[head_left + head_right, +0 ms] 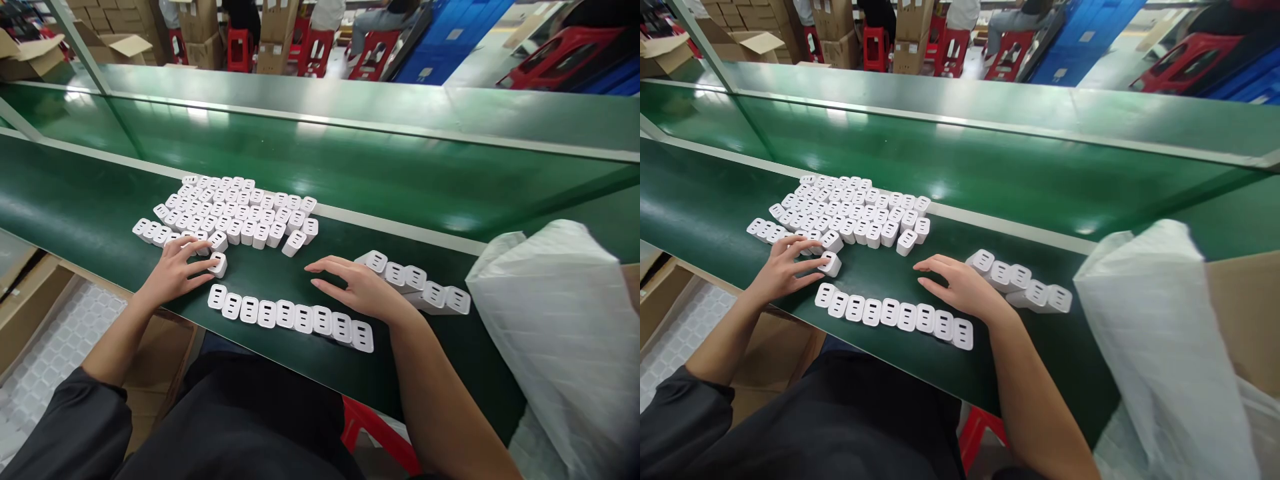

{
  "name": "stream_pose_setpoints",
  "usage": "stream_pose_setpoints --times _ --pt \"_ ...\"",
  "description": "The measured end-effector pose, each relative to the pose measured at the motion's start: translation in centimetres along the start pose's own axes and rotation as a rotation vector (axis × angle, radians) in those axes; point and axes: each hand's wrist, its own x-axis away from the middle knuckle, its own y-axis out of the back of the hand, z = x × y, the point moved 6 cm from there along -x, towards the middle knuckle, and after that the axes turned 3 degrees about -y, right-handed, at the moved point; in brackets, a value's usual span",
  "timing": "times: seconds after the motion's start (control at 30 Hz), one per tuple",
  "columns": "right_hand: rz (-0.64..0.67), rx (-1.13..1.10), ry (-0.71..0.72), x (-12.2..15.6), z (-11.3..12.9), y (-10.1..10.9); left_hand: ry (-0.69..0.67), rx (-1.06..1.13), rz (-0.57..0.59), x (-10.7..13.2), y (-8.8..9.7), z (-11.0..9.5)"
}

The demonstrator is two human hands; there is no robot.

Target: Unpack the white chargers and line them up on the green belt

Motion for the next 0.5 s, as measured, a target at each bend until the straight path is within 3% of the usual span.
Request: stream_pose_setpoints --times 0.33,0.5 --pt "-0.012 0.003 0.001 0.2 0.0 0.1 -0.044 -0.032 -0.014 -2.9 -1.6 -0.1" --pt "-0.008 -0.012 0.014 0.1 0.5 0.2 -0.124 0.026 -0.052 -3.8 -1.7 -1.6"
